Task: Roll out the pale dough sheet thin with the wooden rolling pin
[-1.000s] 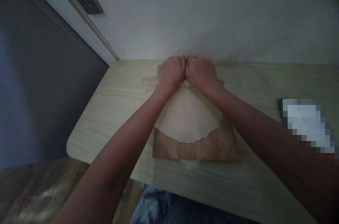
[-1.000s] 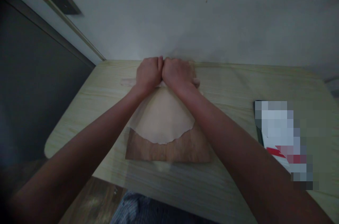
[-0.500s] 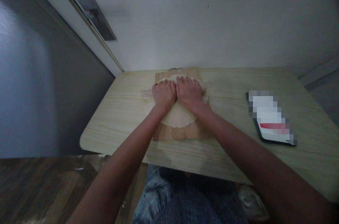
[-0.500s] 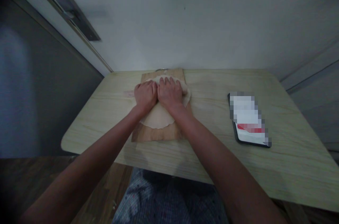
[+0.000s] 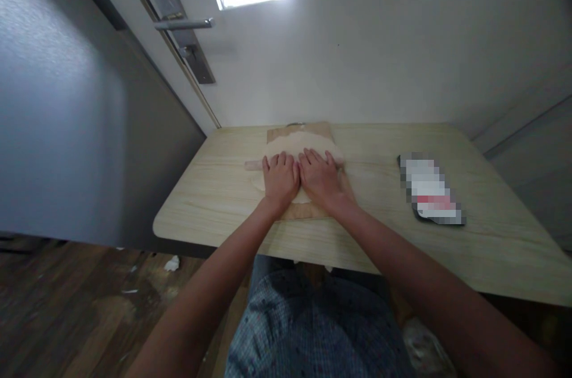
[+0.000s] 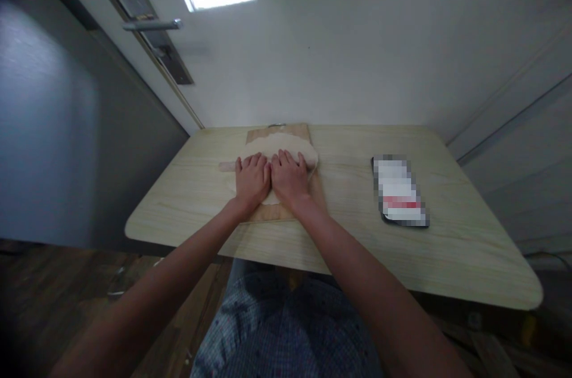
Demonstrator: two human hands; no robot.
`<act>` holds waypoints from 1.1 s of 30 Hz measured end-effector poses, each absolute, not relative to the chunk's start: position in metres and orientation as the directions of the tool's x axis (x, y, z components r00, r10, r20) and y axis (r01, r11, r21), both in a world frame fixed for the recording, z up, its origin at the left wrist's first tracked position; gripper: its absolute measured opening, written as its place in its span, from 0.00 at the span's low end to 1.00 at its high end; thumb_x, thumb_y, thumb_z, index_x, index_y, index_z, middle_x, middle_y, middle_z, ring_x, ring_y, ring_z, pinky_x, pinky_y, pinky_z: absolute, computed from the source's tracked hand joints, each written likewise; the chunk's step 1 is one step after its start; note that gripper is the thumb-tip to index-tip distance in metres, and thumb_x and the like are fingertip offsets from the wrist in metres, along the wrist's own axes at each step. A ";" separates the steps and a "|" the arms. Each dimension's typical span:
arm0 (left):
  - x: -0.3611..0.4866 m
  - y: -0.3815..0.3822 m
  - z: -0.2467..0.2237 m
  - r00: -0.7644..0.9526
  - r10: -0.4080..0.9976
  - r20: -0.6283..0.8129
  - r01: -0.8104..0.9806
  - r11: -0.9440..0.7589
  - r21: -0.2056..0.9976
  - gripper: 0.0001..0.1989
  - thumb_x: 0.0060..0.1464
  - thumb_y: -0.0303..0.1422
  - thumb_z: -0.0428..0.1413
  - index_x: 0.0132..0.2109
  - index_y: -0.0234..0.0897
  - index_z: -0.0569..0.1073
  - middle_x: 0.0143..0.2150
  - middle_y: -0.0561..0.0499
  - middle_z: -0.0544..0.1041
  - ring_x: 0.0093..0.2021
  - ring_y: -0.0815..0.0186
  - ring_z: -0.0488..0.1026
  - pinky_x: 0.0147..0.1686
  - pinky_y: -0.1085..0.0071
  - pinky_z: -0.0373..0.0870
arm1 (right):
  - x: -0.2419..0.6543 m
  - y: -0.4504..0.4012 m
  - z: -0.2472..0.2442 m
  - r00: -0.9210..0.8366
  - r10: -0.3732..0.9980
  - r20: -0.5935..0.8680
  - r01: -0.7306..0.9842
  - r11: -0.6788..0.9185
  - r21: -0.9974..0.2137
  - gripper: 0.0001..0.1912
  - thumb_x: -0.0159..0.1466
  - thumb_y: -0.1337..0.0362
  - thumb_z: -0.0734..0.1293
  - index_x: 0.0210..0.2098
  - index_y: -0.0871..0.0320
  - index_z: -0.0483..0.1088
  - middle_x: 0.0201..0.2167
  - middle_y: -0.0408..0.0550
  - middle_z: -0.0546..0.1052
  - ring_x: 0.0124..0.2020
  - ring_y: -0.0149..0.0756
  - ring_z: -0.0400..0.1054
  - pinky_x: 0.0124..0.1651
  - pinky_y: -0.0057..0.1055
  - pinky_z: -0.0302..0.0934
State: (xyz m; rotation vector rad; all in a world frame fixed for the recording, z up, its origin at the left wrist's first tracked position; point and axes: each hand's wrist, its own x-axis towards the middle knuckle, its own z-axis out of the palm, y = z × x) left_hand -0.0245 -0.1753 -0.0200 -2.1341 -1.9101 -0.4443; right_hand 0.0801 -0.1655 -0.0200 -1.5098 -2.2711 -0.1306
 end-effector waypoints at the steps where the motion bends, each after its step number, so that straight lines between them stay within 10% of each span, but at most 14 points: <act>1: -0.024 -0.177 -0.020 0.097 0.918 0.385 0.993 -0.118 0.031 0.19 0.59 0.34 0.34 0.46 0.35 0.66 0.51 0.44 0.67 0.52 0.57 0.61 0.55 0.54 0.46 | 0.081 -0.168 -0.019 -0.336 0.862 0.380 0.900 0.412 -0.140 0.20 0.63 0.68 0.48 0.49 0.61 0.62 0.54 0.55 0.64 0.55 0.40 0.55 0.56 0.45 0.39; 21: -0.025 -0.154 -0.019 0.086 0.928 0.362 0.992 -0.113 0.054 0.17 0.58 0.34 0.34 0.43 0.36 0.65 0.47 0.44 0.68 0.53 0.59 0.58 0.56 0.58 0.44 | 0.077 -0.141 -0.018 -0.327 0.880 0.343 0.916 0.385 -0.114 0.17 0.63 0.66 0.49 0.39 0.60 0.66 0.41 0.53 0.73 0.44 0.39 0.63 0.56 0.48 0.35; 33: -0.026 -0.096 -0.015 0.041 0.950 0.309 0.992 -0.076 0.100 0.22 0.59 0.36 0.31 0.42 0.35 0.68 0.43 0.43 0.72 0.46 0.60 0.66 0.47 0.62 0.57 | 0.072 -0.093 -0.008 -0.226 0.929 0.294 0.945 0.282 -0.165 0.20 0.64 0.63 0.47 0.38 0.62 0.68 0.37 0.58 0.73 0.38 0.41 0.67 0.39 0.36 0.56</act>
